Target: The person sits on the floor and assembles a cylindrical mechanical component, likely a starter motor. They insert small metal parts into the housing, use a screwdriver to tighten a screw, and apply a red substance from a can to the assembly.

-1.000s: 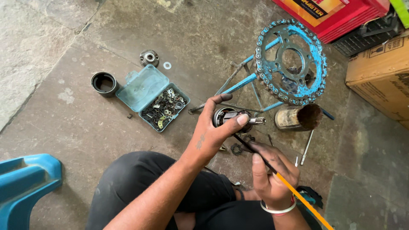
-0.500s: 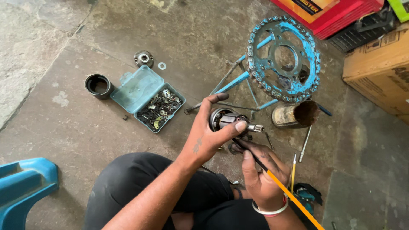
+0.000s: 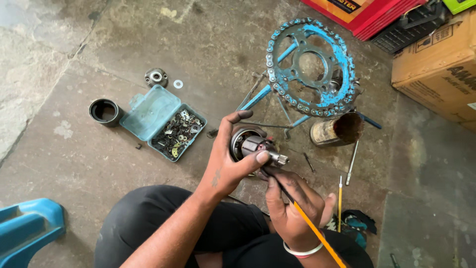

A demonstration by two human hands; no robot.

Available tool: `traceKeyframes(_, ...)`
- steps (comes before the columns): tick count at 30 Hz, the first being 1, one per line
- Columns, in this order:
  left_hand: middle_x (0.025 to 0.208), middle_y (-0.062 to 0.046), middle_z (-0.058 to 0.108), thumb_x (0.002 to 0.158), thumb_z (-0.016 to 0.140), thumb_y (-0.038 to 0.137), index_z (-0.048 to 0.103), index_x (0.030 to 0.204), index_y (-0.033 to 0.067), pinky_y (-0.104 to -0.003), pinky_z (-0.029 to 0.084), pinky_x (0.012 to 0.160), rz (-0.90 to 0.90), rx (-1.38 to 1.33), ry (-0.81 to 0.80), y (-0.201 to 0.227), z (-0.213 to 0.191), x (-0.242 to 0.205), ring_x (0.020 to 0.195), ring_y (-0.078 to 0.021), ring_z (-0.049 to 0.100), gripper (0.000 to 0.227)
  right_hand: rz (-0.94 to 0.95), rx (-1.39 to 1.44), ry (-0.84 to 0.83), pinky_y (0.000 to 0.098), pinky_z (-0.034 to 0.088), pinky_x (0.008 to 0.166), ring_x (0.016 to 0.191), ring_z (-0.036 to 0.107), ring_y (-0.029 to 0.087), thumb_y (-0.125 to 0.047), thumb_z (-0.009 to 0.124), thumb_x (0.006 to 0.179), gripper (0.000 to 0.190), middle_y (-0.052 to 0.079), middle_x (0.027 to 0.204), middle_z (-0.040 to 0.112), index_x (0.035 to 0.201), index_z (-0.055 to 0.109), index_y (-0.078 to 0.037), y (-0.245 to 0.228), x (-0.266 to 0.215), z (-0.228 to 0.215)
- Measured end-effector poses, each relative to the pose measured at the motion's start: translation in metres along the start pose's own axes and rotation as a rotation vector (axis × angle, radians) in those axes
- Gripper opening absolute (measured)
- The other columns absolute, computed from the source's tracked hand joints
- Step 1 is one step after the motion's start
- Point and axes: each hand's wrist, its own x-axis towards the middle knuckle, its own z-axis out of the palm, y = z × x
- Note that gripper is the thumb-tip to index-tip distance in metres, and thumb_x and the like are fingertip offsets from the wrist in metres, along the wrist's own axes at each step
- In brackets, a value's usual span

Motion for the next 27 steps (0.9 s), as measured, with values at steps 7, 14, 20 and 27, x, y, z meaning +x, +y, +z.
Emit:
traceKeyframes(7, 0.125, -0.015, 0.065, 0.075, 0.086, 0.045, 0.033, 0.155, 0.0012, -0.033, 0.055, 0.099, 0.081, -0.027, -0.114, 0.0, 0.001, 0.003, 0.113, -0.0205, 0.066, 0.106, -0.096, 0.041, -0.065, 0.0316, 0.057, 0.074, 0.081, 0.077, 0.025, -0.011, 0.072, 0.086, 0.025, 0.011, 0.097, 0.078, 0.109, 0.075, -0.004, 0.028, -0.005, -0.027)
traceKeyframes(14, 0.129, -0.018, 0.063, 0.06, 0.094, 0.045, 0.03, 0.154, 0.0027, -0.034, 0.056, 0.094, 0.069, 0.069, -0.229, 0.031, 0.022, -0.009, 0.112, -0.0242, 0.066, 0.121, 0.043, 0.668, 0.171, 0.0364, 0.066, 0.083, 0.095, 0.078, 0.029, -0.005, 0.062, 0.099, 0.02, 0.021, 0.106, 0.075, 0.116, 0.07, 0.003, 0.042, -0.006, -0.071)
traceKeyframes(20, 0.132, -0.017, 0.063, 0.062, 0.096, 0.041, 0.03, 0.157, 0.0036, -0.037, 0.054, 0.108, 0.011, 0.069, -0.315, 0.034, 0.029, -0.013, 0.123, -0.0248, 0.065, 0.122, -0.177, 0.433, -0.001, 0.0371, 0.065, 0.089, 0.102, 0.081, 0.03, -0.006, 0.062, 0.096, 0.023, 0.021, 0.11, 0.078, 0.117, 0.069, 0.001, 0.048, 0.006, -0.069)
traceKeyframes(27, 0.129, -0.015, 0.068, 0.061, 0.093, 0.037, 0.029, 0.158, 0.0049, -0.035, 0.053, 0.108, -0.07, 0.063, -0.31, 0.04, 0.026, -0.014, 0.122, -0.0229, 0.067, 0.121, -0.285, 0.345, -0.028, 0.0367, 0.064, 0.093, 0.107, 0.079, 0.029, 0.0, 0.062, 0.096, 0.02, 0.019, 0.114, 0.075, 0.115, 0.068, 0.0, 0.043, 0.018, -0.064)
